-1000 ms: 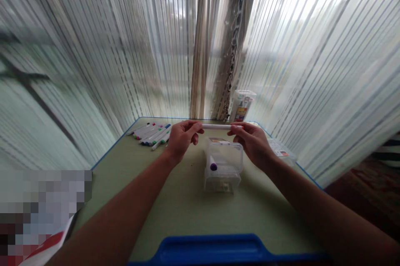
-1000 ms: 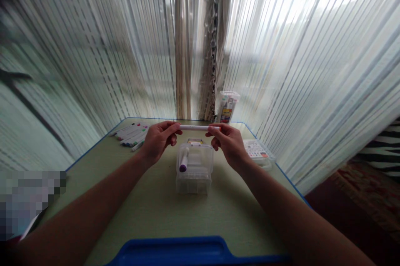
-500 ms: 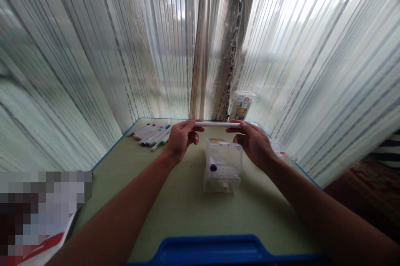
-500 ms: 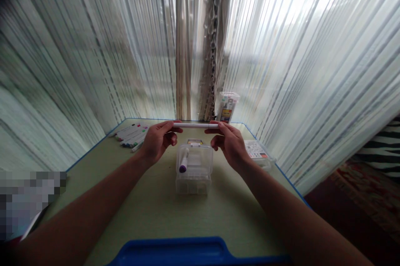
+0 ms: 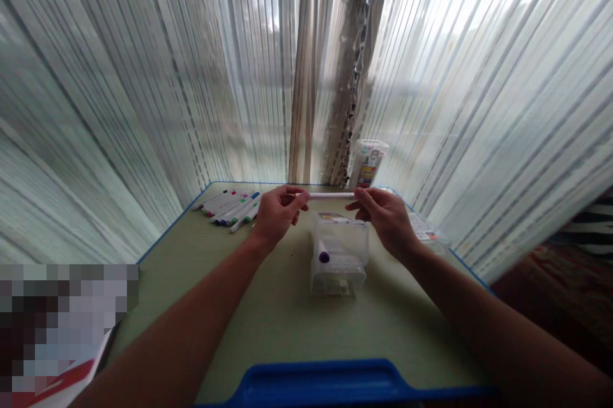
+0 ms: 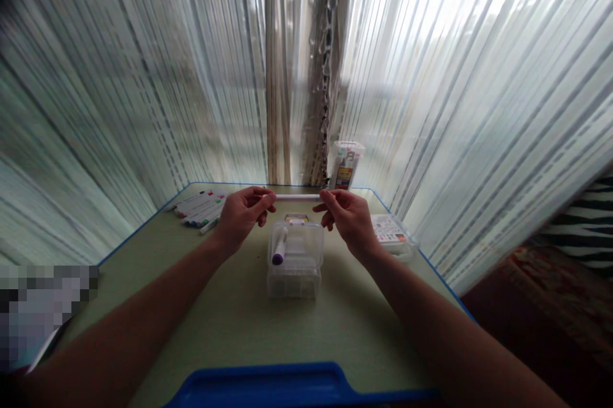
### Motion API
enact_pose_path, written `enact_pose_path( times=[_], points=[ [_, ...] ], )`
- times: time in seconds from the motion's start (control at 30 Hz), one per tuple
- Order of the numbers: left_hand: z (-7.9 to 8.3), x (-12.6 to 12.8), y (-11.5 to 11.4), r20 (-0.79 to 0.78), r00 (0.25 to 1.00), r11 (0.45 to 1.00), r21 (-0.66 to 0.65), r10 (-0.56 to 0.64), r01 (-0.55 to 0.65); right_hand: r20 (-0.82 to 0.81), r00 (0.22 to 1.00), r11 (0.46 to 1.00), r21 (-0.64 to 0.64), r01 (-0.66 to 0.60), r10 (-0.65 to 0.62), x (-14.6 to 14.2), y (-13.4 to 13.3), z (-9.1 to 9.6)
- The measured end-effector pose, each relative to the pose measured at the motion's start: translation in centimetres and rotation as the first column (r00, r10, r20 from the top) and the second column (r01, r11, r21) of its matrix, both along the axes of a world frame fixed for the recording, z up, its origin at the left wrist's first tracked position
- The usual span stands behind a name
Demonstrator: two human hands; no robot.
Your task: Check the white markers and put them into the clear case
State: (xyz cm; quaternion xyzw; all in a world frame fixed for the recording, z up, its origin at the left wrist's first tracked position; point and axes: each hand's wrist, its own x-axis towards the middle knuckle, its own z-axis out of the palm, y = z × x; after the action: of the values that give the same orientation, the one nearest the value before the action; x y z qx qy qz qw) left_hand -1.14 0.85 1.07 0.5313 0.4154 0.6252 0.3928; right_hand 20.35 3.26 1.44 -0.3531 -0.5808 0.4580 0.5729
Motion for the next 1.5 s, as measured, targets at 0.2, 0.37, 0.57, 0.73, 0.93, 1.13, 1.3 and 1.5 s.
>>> enact_pose_path(
  times=[0.2, 0.37, 0.57, 0.73, 0.93, 1.13, 1.3, 1.5],
  points=[
    [-0.13, -0.01, -0.06, -0.096, 0.995, 0.999, 0.024, 0.027, -0.025, 0.087, 0.996, 0.998, 0.064, 0.017, -0.022, 0.03, -0.15, -0.09],
    [-0.12, 0.01, -0.09, -0.091, 0.996, 1.000, 0.023, 0.016, -0.014, 0.096, 0.995, 0.997, 0.070, 0.021, -0.028, 0.07, -0.20, -0.03],
    [-0.08, 0.14, 0.04, -0.038, 0.999, 1.000, 0.014, -0.006, 0.007, 0.068, 0.997, 0.997, 0.069, 0.023, -0.027, 0.00, -0.27, 0.09],
    [-0.11, 0.07, 0.11, -0.013, 1.000, 0.999, 0.031, -0.012, 0.013, 0.037, 0.999, 0.998, 0.053, 0.017, -0.019, -0.13, -0.24, 0.06],
    [0.15, 0.02, 0.01, 0.071, 0.997, 0.999, 0.012, -0.034, 0.033, -0.002, 1.000, 0.999, 0.034, 0.006, -0.006, -0.20, -0.50, 0.41],
    [0.27, 0.04, 0.10, 0.165, 0.984, 0.996, -0.033, -0.074, 0.081, -0.055, 0.998, 1.000, -0.021, -0.019, 0.018, -0.11, -0.71, 0.78],
    [0.24, -0.09, 0.16, 0.201, 0.973, 0.991, -0.039, -0.115, 0.125, -0.086, 0.996, 0.999, -0.051, -0.019, 0.015, 0.00, -0.55, 0.72],
    [0.30, -0.09, 0.08, 0.225, 0.966, 0.990, -0.032, -0.128, 0.139, -0.102, 0.995, 0.998, -0.058, -0.007, 0.001, -0.03, -0.50, 0.64]
  ],
)
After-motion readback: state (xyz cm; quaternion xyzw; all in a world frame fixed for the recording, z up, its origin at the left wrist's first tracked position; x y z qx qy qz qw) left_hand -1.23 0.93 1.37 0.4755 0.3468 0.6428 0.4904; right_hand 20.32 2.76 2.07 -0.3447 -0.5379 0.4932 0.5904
